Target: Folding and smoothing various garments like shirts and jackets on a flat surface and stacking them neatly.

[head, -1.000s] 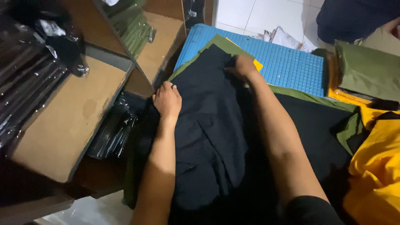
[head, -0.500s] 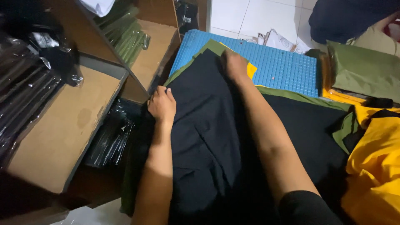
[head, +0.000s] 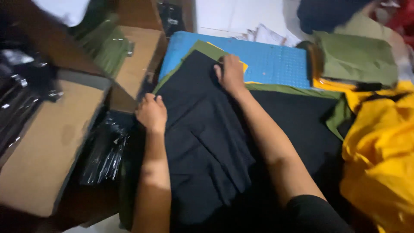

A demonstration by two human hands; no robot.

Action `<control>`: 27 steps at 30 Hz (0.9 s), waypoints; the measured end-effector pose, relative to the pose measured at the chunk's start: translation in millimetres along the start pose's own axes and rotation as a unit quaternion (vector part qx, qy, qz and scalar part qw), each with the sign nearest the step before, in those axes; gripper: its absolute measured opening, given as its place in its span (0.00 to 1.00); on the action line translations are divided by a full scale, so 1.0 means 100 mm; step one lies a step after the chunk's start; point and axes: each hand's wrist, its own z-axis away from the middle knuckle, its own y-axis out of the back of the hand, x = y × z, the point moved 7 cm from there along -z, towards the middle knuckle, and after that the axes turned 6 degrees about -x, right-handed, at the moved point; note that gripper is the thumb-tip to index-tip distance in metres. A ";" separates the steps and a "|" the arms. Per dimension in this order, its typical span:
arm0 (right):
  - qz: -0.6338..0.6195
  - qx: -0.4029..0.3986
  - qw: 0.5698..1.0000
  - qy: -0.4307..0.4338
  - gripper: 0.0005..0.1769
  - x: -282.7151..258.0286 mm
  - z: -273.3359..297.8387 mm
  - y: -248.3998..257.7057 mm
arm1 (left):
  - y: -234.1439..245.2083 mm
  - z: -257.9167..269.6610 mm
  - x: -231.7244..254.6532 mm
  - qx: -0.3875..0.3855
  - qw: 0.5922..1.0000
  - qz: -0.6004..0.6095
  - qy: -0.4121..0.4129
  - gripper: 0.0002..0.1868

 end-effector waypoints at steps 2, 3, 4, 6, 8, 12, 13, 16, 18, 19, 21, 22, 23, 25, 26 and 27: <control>0.046 -0.051 0.998 0.005 0.20 -0.09 0.39 0.21 | -0.04 0.00 -0.01 -0.010 1.000 -0.009 -0.012 0.11; 0.083 -0.104 0.991 0.021 0.24 -0.16 0.60 0.27 | -0.06 0.01 -0.02 -0.014 1.000 -0.024 -0.012 0.12; 0.089 -0.104 0.991 0.010 0.24 -0.11 0.80 0.42 | -0.12 -0.01 -0.04 -0.019 0.999 -0.019 -0.023 0.12; 0.113 -0.188 0.976 -0.013 0.26 -0.04 1.26 0.60 | -0.23 -0.03 -0.10 -0.021 0.999 -0.018 -0.025 0.11; 0.128 -0.192 0.972 -0.043 0.24 0.19 1.51 0.96 | -0.22 0.00 -0.09 -0.015 0.999 -0.022 -0.043 0.11; 0.132 -0.216 0.944 -0.214 0.21 1.06 2.01 1.56 | -0.34 -0.05 -0.17 -0.001 0.997 -0.044 -0.061 0.12; 0.135 -0.212 0.943 -0.220 0.21 1.26 2.12 1.71 | -0.35 -0.03 -0.17 -0.001 0.997 -0.040 -0.068 0.12; 0.150 -0.244 0.868 -0.407 0.31 2.01 2.55 2.17 | -0.31 -0.01 -0.16 0.015 0.996 -0.034 -0.077 0.12; 0.176 -0.171 0.845 -0.475 0.39 2.38 2.63 2.59 | -0.24 0.00 -0.15 0.032 0.996 -0.029 -0.076 0.12; 0.176 -0.167 0.846 -0.475 0.39 2.61 2.74 2.48 | -0.24 0.00 -0.12 0.036 0.996 -0.027 -0.077 0.12; 0.300 0.011 0.893 -0.336 0.22 2.80 2.85 2.45 | -0.22 0.02 -0.14 0.046 0.996 -0.007 -0.071 0.11; 0.300 0.012 0.892 -0.337 0.22 2.67 2.85 2.47 | -0.19 0.03 -0.16 0.047 0.996 -0.007 -0.072 0.11; 0.284 -0.012 0.909 -0.306 0.22 2.52 2.81 2.44 | -0.15 0.04 -0.15 0.047 0.994 0.010 -0.095 0.11; 0.269 -0.031 0.923 -0.274 0.22 2.18 2.74 2.48 | 0.05 0.10 -0.02 0.051 0.991 0.030 -0.118 0.12; 0.221 -0.028 0.938 -0.264 0.24 1.98 2.72 2.52 | 0.25 0.18 0.12 0.070 0.986 0.051 -0.145 0.16; 0.172 -0.025 0.951 -0.254 0.27 1.79 2.70 2.56 | 0.45 0.27 0.25 0.088 0.979 0.072 -0.172 0.20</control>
